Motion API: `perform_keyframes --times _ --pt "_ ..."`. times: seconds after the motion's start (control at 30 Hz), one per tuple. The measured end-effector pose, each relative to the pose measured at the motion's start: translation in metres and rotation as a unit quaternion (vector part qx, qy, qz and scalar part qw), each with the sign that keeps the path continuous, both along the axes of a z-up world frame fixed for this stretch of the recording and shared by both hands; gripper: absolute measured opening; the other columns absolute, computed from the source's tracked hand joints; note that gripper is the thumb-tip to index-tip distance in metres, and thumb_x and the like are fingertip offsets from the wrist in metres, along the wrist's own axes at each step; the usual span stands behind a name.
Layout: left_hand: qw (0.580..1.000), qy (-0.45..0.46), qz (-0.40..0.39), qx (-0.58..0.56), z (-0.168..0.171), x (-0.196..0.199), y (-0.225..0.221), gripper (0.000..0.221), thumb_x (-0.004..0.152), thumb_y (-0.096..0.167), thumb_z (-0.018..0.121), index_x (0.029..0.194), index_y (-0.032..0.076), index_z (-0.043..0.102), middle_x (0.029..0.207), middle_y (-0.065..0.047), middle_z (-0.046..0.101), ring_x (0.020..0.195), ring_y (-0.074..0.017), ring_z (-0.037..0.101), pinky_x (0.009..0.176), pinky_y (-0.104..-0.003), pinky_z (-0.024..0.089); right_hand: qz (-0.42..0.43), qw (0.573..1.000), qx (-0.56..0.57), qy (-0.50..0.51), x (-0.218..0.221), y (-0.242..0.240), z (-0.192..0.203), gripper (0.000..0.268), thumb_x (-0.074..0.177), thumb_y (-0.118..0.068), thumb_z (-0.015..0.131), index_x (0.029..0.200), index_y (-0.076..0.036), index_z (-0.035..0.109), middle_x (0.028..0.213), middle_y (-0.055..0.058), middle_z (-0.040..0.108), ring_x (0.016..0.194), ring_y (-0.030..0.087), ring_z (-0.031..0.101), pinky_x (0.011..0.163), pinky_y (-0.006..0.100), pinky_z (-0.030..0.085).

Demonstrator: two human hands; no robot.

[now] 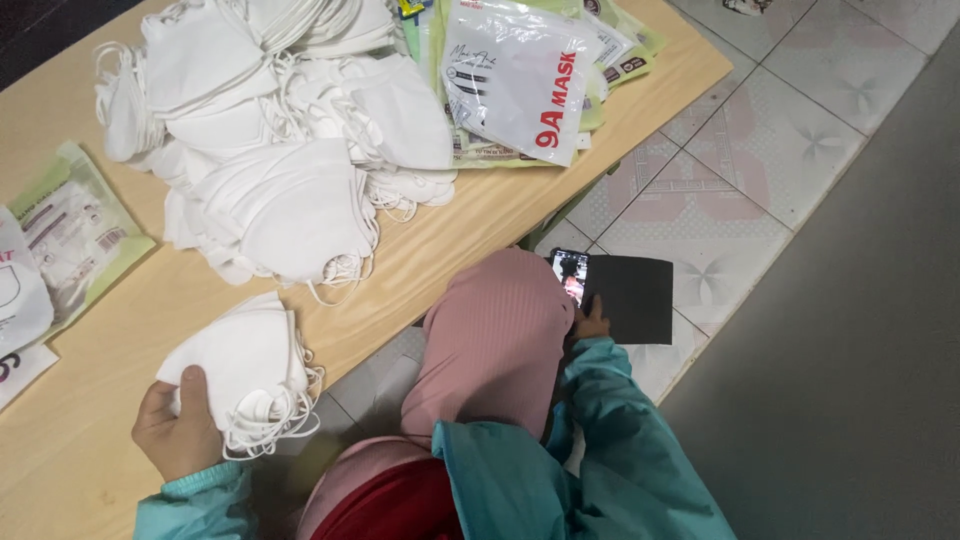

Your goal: The person is sorting through a large pile of white face masks, picking them up one by one and stacking them neatly on a wooden table.

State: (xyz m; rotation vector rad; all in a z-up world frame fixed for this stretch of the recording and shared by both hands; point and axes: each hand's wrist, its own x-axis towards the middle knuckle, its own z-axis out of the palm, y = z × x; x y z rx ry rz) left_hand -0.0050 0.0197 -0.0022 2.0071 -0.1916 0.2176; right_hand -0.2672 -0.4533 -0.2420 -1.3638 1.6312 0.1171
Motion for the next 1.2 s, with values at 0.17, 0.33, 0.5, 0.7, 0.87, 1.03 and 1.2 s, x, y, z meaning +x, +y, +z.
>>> perform_keyframes --times 0.17,0.33,0.5,0.7,0.87,1.03,1.2 --pt "1.0 0.004 0.009 0.006 0.003 -0.002 -0.002 0.015 0.114 0.004 0.066 0.114 -0.01 0.062 0.11 -0.018 0.067 0.095 -0.0187 0.06 0.087 -0.029 0.053 0.21 0.964 -0.089 0.139 -0.008 -0.016 -0.038 0.12 0.075 -0.004 0.084 0.164 -0.04 0.013 0.173 0.01 0.004 0.145 0.04 0.036 0.119 0.048 0.04" --pt "1.0 0.007 0.015 0.022 0.001 0.0 0.0 0.017 0.114 0.004 0.067 0.117 -0.012 0.062 0.109 -0.02 0.067 0.094 -0.02 0.06 0.084 -0.03 0.053 0.148 0.979 -0.09 0.111 -0.039 -0.012 -0.074 0.118 0.074 -0.002 0.084 0.164 -0.036 0.016 0.171 0.011 0.011 0.152 0.036 0.028 0.126 0.043 0.028" --pt "1.0 -0.002 0.007 -0.006 0.002 -0.001 -0.001 0.015 0.113 0.003 0.065 0.12 -0.01 0.06 0.114 -0.019 0.066 0.098 -0.0198 0.06 0.091 -0.03 0.053 0.056 0.969 -0.235 0.039 -0.057 -0.021 -0.094 0.11 0.069 0.0 0.077 0.163 -0.021 0.024 0.162 0.022 0.024 0.14 0.043 0.042 0.115 0.042 0.04" --pt "0.997 -0.064 -0.028 0.038 0.044 -0.014 -0.031 0.058 0.099 -0.014 0.057 0.153 -0.011 0.037 0.152 -0.031 0.043 0.12 -0.0364 0.046 0.103 -0.045 0.04 0.0 0.877 -0.462 -0.135 0.003 -0.064 0.04 0.081 0.08 0.007 0.062 0.155 -0.01 0.037 0.154 0.027 0.035 0.144 0.046 0.037 0.12 0.048 0.033" --pt "0.998 -0.049 -0.031 0.024 0.021 -0.004 -0.016 0.023 0.103 -0.007 0.061 0.125 -0.006 0.066 0.119 -0.016 0.065 0.11 -0.0237 0.06 0.103 -0.034 0.047 0.085 0.704 -0.575 -0.409 0.085 -0.017 0.259 0.046 0.096 0.007 0.06 0.14 0.0 0.051 0.142 0.022 0.047 0.109 0.031 0.064 0.087 0.036 0.058" --pt "0.999 -0.042 -0.013 -0.016 0.013 -0.001 -0.017 0.017 0.102 -0.002 0.064 0.117 0.0 0.07 0.109 -0.009 0.066 0.101 -0.0181 0.061 0.097 -0.028 0.048 0.304 0.683 -0.357 -0.56 0.127 0.066 0.359 0.038 0.098 -0.013 0.04 0.125 -0.002 0.064 0.104 0.009 0.07 0.083 0.017 0.06 0.078 0.028 0.051" --pt "0.995 -0.03 0.05 -0.08 0.018 -0.003 -0.025 0.022 0.094 -0.001 0.073 0.111 0.012 0.079 0.102 -0.01 0.07 0.103 -0.0177 0.062 0.104 -0.039 0.048 0.373 0.648 -0.358 -0.56 0.167 0.104 0.366 0.037 0.096 -0.017 0.046 0.126 -0.006 0.066 0.104 0.007 0.071 0.089 0.019 0.062 0.082 0.031 0.053"
